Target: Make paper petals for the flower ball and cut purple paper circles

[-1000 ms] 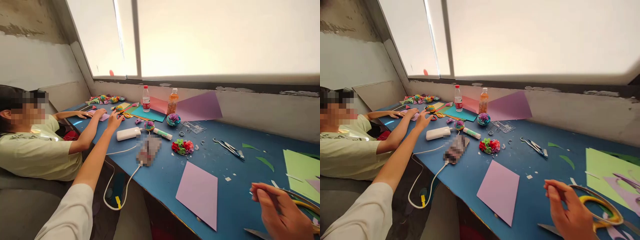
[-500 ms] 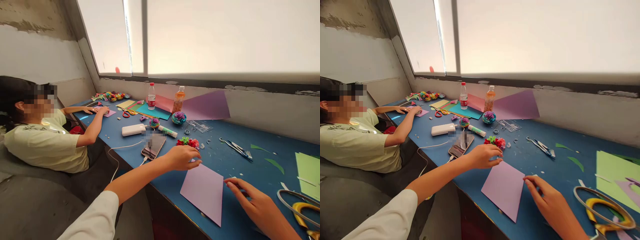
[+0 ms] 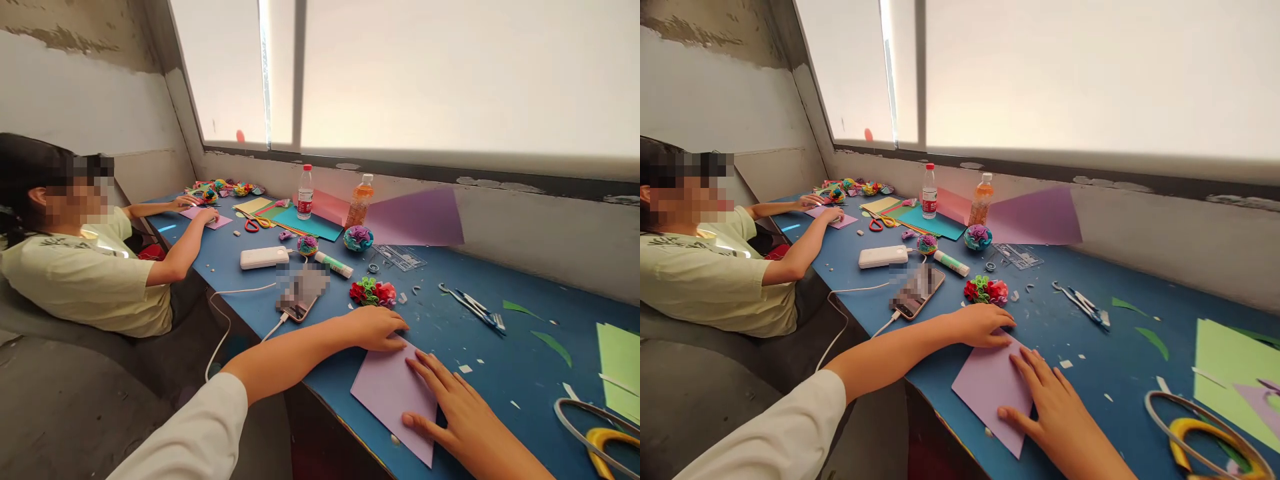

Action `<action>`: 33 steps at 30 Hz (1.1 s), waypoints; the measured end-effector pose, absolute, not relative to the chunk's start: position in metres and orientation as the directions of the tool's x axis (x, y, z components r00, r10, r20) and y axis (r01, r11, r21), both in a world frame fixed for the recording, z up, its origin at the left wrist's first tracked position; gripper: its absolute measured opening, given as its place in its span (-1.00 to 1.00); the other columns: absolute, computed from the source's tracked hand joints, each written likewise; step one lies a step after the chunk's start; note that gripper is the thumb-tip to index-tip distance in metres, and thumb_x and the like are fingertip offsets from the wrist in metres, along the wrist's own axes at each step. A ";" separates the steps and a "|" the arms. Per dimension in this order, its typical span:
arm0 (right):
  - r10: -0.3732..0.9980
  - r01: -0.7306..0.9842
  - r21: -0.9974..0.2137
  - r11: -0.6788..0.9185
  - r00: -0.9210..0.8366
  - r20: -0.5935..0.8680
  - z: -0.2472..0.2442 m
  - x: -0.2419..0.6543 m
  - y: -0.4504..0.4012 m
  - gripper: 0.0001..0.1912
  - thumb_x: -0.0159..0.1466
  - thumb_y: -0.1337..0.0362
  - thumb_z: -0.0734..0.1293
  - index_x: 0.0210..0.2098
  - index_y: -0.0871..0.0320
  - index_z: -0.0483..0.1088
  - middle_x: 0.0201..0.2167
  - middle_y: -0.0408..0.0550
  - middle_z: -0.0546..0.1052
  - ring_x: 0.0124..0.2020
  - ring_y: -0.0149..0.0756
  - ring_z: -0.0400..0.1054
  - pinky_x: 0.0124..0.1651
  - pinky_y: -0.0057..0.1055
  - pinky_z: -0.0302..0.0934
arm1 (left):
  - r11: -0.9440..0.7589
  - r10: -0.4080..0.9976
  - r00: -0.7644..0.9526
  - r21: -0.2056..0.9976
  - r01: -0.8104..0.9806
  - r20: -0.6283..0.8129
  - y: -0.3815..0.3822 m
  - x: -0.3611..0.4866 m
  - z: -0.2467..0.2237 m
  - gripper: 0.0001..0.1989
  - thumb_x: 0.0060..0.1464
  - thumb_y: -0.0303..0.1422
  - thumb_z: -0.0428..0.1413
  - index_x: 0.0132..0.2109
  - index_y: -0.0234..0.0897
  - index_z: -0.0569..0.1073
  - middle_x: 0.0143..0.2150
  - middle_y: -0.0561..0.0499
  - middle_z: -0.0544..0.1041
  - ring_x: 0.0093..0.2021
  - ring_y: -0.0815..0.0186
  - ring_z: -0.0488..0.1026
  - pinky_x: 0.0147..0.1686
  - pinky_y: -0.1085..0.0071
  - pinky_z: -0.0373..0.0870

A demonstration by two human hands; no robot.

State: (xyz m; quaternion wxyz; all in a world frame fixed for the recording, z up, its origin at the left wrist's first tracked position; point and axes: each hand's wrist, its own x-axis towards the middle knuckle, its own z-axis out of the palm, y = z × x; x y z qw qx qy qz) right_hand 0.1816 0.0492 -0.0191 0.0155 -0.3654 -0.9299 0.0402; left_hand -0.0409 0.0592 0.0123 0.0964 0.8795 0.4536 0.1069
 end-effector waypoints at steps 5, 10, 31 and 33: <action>0.732 0.742 -0.107 0.662 -0.670 -0.120 -0.018 0.178 0.046 -0.09 0.15 -0.23 0.21 0.26 0.33 0.25 0.32 0.23 0.14 0.32 0.20 0.01 0.26 0.11 0.09 | -0.513 0.841 0.541 0.343 0.787 0.016 0.054 -0.046 0.026 -0.58 0.26 -0.26 -0.01 0.17 -0.40 0.38 0.18 -0.14 0.43 0.20 0.18 0.36 0.16 0.34 0.29; 0.731 0.735 -0.155 0.660 -0.676 -0.093 -0.016 0.182 0.048 -0.12 0.15 -0.22 0.20 0.25 0.28 0.27 0.32 0.17 0.15 0.33 0.15 0.01 0.29 0.05 0.07 | -0.448 0.869 0.494 0.383 0.808 -0.026 0.049 -0.050 0.032 -0.60 0.28 -0.26 -0.04 0.17 -0.33 0.38 0.15 -0.09 0.47 0.16 0.24 0.39 0.06 0.44 0.33; 0.718 0.701 -0.209 0.682 -0.695 0.009 -0.053 0.203 0.071 -0.16 0.15 -0.26 0.19 0.25 0.13 0.28 0.34 0.07 0.14 0.28 0.14 0.12 0.27 0.02 0.11 | -0.411 0.887 0.461 0.414 0.812 -0.024 0.050 -0.051 0.030 -0.61 0.19 -0.27 0.08 0.11 -0.34 0.43 0.11 -0.10 0.46 0.12 0.21 0.39 0.01 0.44 0.32; 0.724 0.710 -0.210 0.673 -0.689 -0.010 -0.041 0.199 0.065 -0.16 0.14 -0.25 0.20 0.25 0.15 0.28 0.33 0.08 0.15 0.28 0.13 0.14 0.25 0.01 0.14 | -0.401 0.892 0.452 0.421 0.814 -0.025 0.050 -0.051 0.029 -0.62 0.19 -0.26 0.08 0.11 -0.32 0.43 0.10 -0.09 0.47 0.11 0.21 0.40 -0.01 0.44 0.33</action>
